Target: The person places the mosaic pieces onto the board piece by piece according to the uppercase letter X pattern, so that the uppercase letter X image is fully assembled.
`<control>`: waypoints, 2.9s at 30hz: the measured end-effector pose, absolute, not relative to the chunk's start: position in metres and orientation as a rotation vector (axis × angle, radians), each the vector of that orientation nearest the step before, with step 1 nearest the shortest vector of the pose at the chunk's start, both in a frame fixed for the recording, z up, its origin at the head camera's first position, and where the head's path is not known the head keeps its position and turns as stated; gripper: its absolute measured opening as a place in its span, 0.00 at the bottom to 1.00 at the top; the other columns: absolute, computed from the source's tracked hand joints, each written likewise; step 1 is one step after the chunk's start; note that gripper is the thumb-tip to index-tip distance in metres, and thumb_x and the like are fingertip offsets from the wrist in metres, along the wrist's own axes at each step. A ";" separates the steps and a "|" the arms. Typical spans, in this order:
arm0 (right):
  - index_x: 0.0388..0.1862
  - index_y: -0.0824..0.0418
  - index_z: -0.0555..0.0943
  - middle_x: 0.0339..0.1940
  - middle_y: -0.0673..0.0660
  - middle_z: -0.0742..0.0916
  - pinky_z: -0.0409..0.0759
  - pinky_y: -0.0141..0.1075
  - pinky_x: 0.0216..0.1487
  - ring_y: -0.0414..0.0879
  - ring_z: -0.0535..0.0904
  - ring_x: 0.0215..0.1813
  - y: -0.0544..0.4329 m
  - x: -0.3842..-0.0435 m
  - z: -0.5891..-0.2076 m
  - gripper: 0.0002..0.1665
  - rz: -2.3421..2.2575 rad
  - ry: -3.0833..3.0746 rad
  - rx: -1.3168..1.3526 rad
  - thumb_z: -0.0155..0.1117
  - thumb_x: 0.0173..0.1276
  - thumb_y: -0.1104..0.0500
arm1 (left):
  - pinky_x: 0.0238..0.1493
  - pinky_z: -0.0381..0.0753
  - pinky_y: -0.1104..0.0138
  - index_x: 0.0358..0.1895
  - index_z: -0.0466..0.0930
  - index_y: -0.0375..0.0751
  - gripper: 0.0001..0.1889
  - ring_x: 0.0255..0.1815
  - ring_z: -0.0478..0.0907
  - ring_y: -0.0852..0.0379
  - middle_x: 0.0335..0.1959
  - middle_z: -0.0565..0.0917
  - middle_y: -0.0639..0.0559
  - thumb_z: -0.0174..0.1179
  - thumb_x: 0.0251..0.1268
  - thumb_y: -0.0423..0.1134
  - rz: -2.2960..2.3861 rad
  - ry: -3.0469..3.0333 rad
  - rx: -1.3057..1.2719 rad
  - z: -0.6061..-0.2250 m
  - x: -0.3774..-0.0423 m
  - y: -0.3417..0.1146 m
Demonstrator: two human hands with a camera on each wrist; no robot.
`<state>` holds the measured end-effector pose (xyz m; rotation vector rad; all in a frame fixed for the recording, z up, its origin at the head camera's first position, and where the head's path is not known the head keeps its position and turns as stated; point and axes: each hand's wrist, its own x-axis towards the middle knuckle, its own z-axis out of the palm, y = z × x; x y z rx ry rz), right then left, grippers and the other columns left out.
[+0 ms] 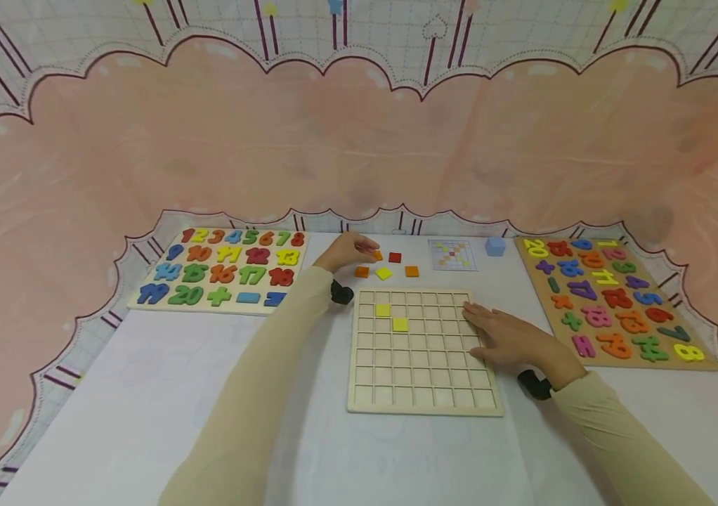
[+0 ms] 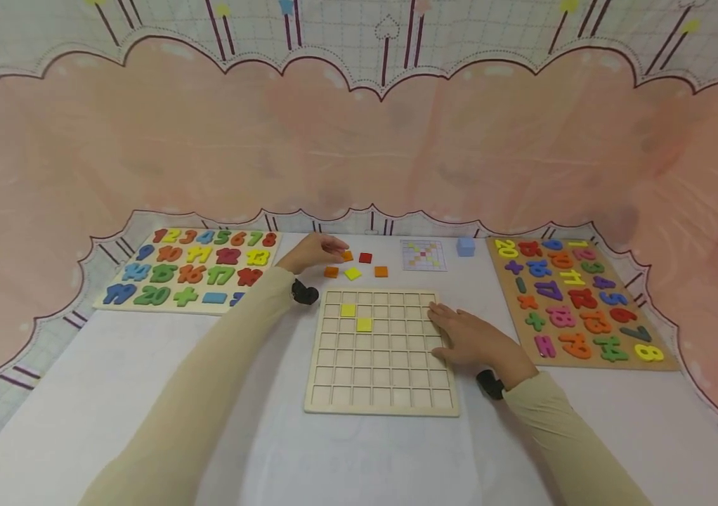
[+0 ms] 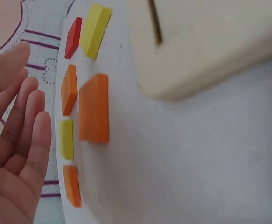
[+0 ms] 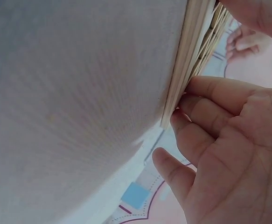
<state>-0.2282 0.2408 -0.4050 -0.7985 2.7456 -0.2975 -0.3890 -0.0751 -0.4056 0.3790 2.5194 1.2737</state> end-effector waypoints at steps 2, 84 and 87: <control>0.70 0.71 0.59 0.73 0.69 0.62 0.56 0.56 0.71 0.63 0.57 0.73 0.240 -0.228 -0.404 0.44 -0.303 2.744 -0.798 0.63 0.63 0.50 | 0.58 0.75 0.61 0.54 0.79 0.38 0.19 0.52 0.77 0.50 0.51 0.82 0.43 0.64 0.59 0.35 1.264 2.526 0.396 -0.404 -0.391 -0.071; 0.70 0.69 0.59 0.74 0.67 0.61 0.57 0.54 0.71 0.62 0.57 0.73 0.240 -0.227 -0.404 0.43 -0.284 2.752 -0.766 0.62 0.64 0.50 | 0.56 0.76 0.62 0.49 0.81 0.37 0.14 0.49 0.75 0.50 0.50 0.81 0.44 0.63 0.59 0.35 0.997 2.621 0.481 -0.405 -0.417 -0.049; 0.71 0.69 0.59 0.74 0.67 0.61 0.57 0.54 0.71 0.61 0.57 0.74 0.241 -0.227 -0.404 0.43 -0.278 2.751 -0.758 0.62 0.64 0.50 | 0.56 0.76 0.62 0.50 0.81 0.38 0.15 0.49 0.75 0.50 0.50 0.81 0.44 0.63 0.60 0.36 1.049 2.614 0.495 -0.400 -0.415 -0.047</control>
